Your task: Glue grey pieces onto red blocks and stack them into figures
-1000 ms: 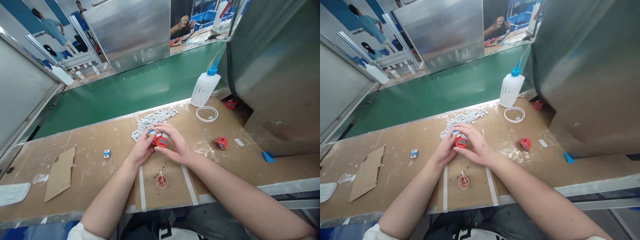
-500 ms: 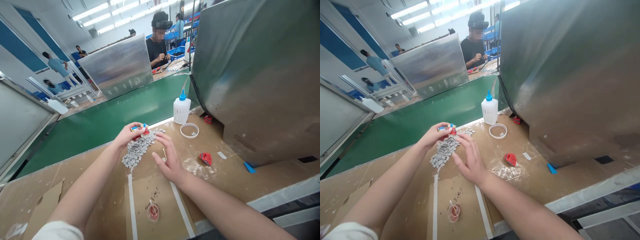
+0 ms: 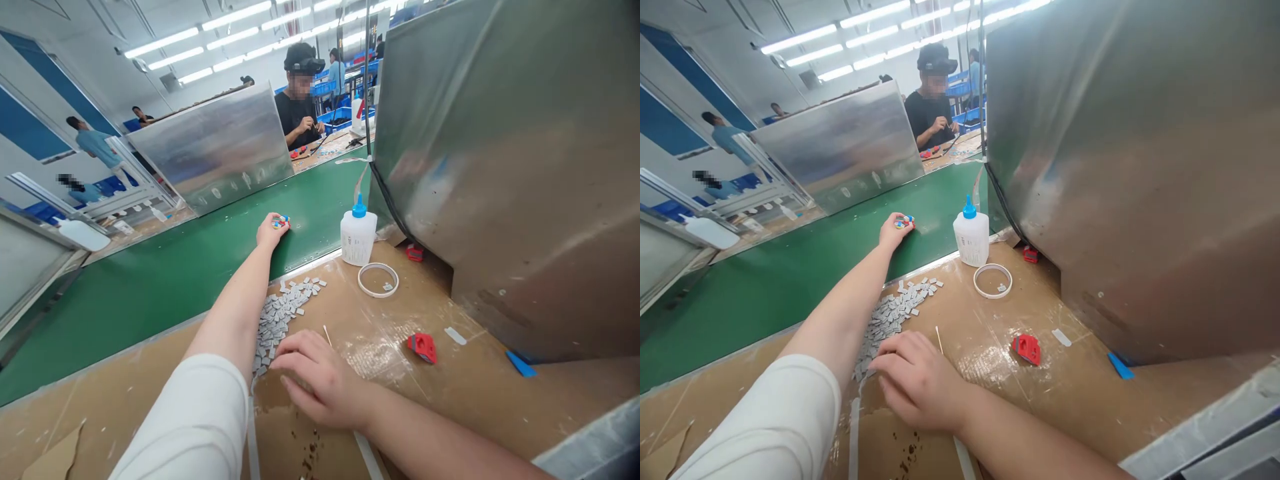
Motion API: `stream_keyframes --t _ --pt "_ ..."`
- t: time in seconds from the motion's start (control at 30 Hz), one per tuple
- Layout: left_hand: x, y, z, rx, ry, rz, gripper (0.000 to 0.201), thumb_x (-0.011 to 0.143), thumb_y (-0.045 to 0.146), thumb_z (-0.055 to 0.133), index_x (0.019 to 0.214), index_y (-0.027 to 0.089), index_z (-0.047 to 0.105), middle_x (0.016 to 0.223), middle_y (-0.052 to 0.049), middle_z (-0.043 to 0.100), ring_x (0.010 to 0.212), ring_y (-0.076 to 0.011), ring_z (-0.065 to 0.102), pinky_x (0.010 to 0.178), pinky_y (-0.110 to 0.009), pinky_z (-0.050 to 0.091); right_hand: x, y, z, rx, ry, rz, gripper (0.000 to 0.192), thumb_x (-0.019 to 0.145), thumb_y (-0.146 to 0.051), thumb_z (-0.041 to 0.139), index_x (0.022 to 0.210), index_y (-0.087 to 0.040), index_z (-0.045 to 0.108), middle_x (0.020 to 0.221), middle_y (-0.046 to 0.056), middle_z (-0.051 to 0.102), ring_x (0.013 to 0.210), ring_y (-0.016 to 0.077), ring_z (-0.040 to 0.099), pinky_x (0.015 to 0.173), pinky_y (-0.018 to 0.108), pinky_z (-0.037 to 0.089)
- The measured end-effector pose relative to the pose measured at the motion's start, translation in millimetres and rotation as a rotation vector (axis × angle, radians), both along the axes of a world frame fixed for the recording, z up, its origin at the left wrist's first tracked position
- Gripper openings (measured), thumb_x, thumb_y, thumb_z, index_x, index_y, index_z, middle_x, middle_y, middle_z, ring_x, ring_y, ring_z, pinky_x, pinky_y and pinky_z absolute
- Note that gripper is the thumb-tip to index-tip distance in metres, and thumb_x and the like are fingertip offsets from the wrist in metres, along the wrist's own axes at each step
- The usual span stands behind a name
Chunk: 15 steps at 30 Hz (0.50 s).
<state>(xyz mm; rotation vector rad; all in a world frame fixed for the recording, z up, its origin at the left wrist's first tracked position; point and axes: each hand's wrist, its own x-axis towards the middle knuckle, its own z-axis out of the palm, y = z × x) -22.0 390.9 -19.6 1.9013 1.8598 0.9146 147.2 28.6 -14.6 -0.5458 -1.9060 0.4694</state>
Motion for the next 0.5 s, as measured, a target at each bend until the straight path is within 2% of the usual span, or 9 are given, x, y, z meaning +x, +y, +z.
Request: stream_keyframes --t 0.1,0.23,0.4,0.5 --pt "-7.6 12.4 -4.0 -0.003 0.051 0.045 0.044 0.083 0.042 0.086 0.122 0.03 0.07 0.126 -0.009 0.078 0.106 -0.0253 0.071 0.091 -0.036 0.051 -0.7 0.6 0.8 -0.005 -0.016 0.007 0.027 0.099 -0.012 0.057 0.124 -0.02 0.062 0.116 0.009 0.072 0.103 0.0202 0.065 0.091 0.036 0.057" --pt "-36.2 16.0 -4.7 0.004 0.11 0.112 0.045 0.085 0.049 0.082 0.122 0.026 0.07 0.13 -0.012 0.075 0.115 -0.0276 0.069 0.098 -0.038 0.051 -1.6 1.4 0.6 0.004 -0.01 0.002 0.028 0.099 -0.012 0.058 0.125 -0.02 0.062 0.116 0.009 0.072 0.102 0.0202 0.064 0.092 0.035 0.057" --pt "-97.1 4.6 6.1 0.01 0.181 0.247 0.039 0.088 0.038 0.071 0.123 0.021 0.069 0.133 -0.016 0.069 0.13 -0.0314 0.062 0.117 -0.044 0.048 -1.6 2.5 -0.7 0.015 -0.014 -0.008 0.027 0.099 -0.013 0.058 0.125 -0.019 0.063 0.116 0.01 0.072 0.104 0.0212 0.065 0.093 0.036 0.058" --pt "-144.5 -11.3 18.2 -0.016 0.222 0.346 0.036 0.083 0.034 0.07 0.116 0.019 0.072 0.123 -0.018 0.07 0.135 -0.0361 0.06 0.121 -0.049 0.047 -1.6 2.8 -2.4 0.007 -0.031 0.005 0.028 0.099 -0.015 0.058 0.126 -0.019 0.062 0.117 0.01 0.072 0.105 0.0219 0.066 0.092 0.037 0.059"
